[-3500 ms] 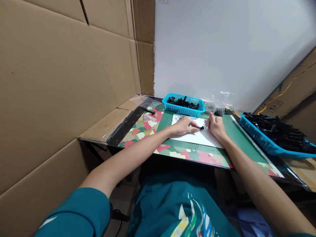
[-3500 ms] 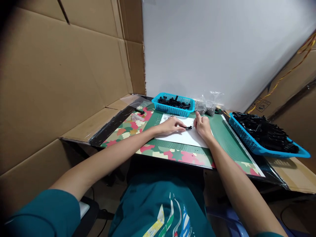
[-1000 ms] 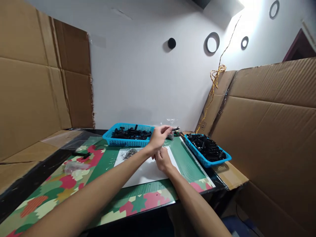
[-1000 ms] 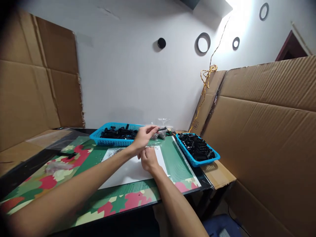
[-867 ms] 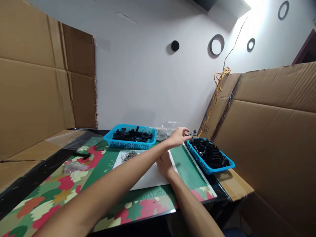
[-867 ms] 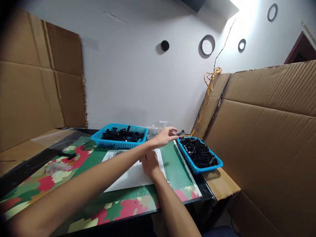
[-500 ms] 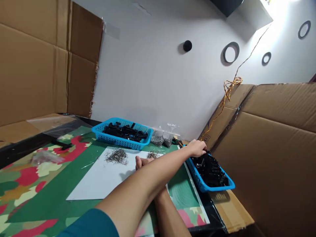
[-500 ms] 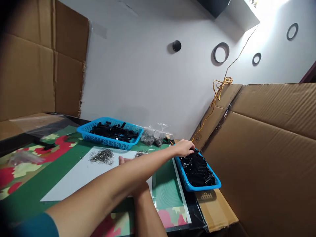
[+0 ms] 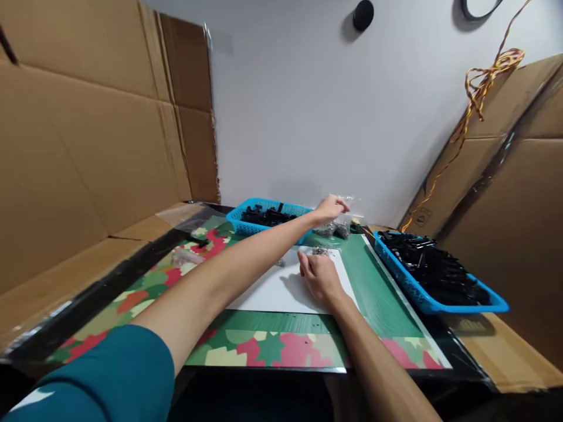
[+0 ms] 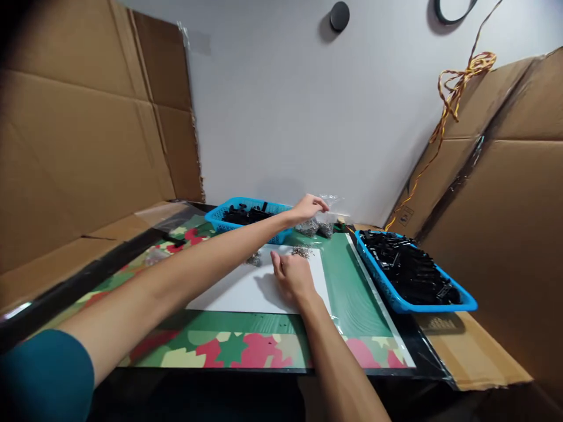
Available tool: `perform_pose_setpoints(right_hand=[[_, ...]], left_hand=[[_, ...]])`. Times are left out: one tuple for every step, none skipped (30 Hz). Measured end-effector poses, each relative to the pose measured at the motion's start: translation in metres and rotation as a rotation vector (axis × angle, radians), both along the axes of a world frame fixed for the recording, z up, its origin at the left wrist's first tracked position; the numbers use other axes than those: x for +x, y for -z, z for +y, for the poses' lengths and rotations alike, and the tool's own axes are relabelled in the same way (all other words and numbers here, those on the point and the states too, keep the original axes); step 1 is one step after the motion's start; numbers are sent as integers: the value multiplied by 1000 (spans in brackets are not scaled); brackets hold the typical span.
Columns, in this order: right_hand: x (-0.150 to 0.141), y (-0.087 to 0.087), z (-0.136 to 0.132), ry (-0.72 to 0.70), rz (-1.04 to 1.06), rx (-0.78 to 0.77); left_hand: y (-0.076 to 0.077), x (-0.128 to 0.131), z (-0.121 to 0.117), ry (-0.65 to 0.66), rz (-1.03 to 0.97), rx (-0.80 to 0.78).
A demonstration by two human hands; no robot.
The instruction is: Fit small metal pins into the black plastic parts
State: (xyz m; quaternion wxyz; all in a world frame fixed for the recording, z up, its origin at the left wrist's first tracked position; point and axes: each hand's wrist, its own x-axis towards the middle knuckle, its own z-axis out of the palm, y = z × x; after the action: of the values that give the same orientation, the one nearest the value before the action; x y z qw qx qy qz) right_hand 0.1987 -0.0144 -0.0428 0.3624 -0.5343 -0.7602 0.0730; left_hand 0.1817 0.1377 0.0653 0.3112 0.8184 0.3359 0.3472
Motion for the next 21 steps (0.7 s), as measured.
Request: perform_pose_setpoints(right_hand=[[-3, -1, -3, 0, 14, 10], [-5, -2, -5, -2, 22, 15], [-7, -3, -7, -6, 19, 16], [-9, -4, -8, -10, 9, 18], [-11, -4, -8, -17, -5, 18], [-11, -4, -9, -24, -19, 21], [-12, -4, -9, -33, -29, 25], [-12, -4, -9, -43, -32, 28], [-11, -4, -9, -52, -26, 29], [-11, -4, -10, -58, -13, 30], [-10, -4, -11, -61, 5, 32], [-9, -5, -11, -63, 24, 35], [-8, -5, -12, -66, 43, 38], [-7, -6, -12, -69, 60, 42], [-6, -6, -12, -71, 74, 46], [-5, -7, -13, -72, 85, 50], [-4, -8, -13, -70, 98, 53], [-3, -8, -14, -66, 117, 57], [-2, -9, -14, -60, 145, 62], [0, -9, -14, -47, 185, 69], [1, -9, -13, -26, 233, 75]], left_hand=[[-6, -21, 7, -100, 21, 9], [-11, -40, 13, -219, 74, 21], [-14, -58, 18, -339, 143, 31], [-15, -74, 21, -405, 186, 36], [-13, -88, 24, -449, 222, 35], [-9, -99, 27, -472, 260, 24], [-4, -109, 29, -482, 297, 4], [2, -116, 31, -485, 334, -20], [7, -120, 33, -482, 368, -45], [13, -123, 36, -475, 395, -66], [18, -123, 38, -462, 415, -85], [21, -121, 40, -446, 426, -102], [25, -118, 43, -427, 428, -119], [27, -114, 45, -408, 421, -137], [29, -110, 47, -390, 404, -154], [31, -107, 48, -372, 374, -167], [33, -105, 49, -353, 332, -174], [34, -104, 49, -334, 278, -173], [35, -105, 50, -313, 212, -163], [35, -107, 51, -285, 125, -142], [35, -110, 51, -259, 50, -118]])
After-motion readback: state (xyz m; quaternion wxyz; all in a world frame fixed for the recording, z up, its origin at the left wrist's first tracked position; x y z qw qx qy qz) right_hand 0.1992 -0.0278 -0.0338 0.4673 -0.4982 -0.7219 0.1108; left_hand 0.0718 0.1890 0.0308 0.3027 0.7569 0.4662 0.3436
